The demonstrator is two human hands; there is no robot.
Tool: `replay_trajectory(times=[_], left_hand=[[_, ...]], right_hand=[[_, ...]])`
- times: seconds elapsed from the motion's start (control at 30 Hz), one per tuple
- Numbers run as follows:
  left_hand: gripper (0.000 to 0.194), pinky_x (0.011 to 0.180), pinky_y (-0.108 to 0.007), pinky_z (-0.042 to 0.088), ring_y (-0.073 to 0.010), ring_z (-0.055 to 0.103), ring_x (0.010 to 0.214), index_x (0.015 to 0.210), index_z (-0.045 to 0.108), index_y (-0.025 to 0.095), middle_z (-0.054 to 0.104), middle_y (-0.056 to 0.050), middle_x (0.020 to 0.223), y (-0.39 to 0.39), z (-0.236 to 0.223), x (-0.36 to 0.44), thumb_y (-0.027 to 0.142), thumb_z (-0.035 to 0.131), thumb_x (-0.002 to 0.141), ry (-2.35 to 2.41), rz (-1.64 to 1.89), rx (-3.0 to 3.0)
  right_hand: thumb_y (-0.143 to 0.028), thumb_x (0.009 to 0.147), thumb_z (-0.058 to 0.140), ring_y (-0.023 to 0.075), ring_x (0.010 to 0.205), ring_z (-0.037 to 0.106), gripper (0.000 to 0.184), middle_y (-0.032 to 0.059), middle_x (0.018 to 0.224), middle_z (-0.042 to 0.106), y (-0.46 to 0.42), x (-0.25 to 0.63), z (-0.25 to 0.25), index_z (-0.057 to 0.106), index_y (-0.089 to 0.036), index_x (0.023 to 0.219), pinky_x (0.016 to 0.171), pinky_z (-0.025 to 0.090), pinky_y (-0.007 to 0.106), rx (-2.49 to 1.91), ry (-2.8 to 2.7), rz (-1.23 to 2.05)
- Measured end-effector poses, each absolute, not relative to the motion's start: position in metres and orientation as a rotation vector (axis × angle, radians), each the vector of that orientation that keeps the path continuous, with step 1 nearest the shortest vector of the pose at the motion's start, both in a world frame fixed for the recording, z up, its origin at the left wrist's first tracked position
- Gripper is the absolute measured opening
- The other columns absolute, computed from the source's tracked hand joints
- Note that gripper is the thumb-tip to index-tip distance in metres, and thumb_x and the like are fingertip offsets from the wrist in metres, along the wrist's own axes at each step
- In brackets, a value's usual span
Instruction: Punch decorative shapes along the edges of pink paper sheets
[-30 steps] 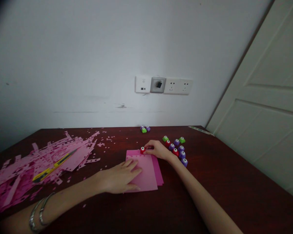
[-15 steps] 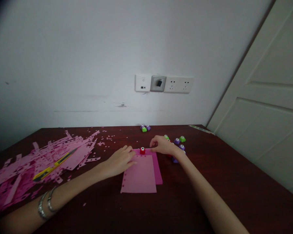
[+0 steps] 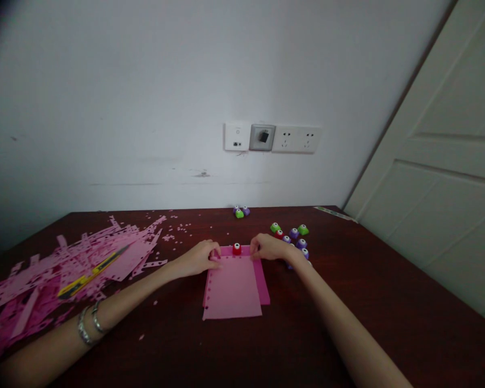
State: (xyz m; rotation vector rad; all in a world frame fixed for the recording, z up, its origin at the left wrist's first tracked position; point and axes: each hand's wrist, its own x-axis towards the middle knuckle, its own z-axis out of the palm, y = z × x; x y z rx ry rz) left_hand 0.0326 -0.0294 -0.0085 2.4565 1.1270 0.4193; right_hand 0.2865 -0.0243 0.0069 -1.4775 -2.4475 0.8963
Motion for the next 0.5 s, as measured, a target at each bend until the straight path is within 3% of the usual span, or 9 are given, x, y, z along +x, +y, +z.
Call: replay_trajectory(times=[0.3,0.5], left_hand=[[0.015,0.050,-0.021,0.030,-0.0095,0.045,0.053,0.060,0.062,0.013,0.053,0.002,0.055,-0.024,-0.003,0.030,0.026,0.059,0.066,1.137,0.352,2.237],[0.020,0.050,-0.022,0.030,-0.0095,0.044,0.053,0.063,0.065,0.013,0.055,0.001,0.055,-0.015,-0.004,0.021,0.032,0.060,0.063,1.096,0.328,2.182]], right_hand=[[-0.027,0.068,0.059,0.0134,0.062,0.055,0.016,0.0034,0.070,0.064,-0.025,0.286,0.007,0.065,-0.013,0.073,0.056,0.042,0.023,-1.396,-2.421,0.943],[-0.026,0.071,0.057,0.0153,0.067,0.058,0.017,0.0045,0.073,0.066,-0.025,0.284,0.006,0.067,-0.013,0.074,0.060,0.044,0.025,-1.371,-2.436,0.903]])
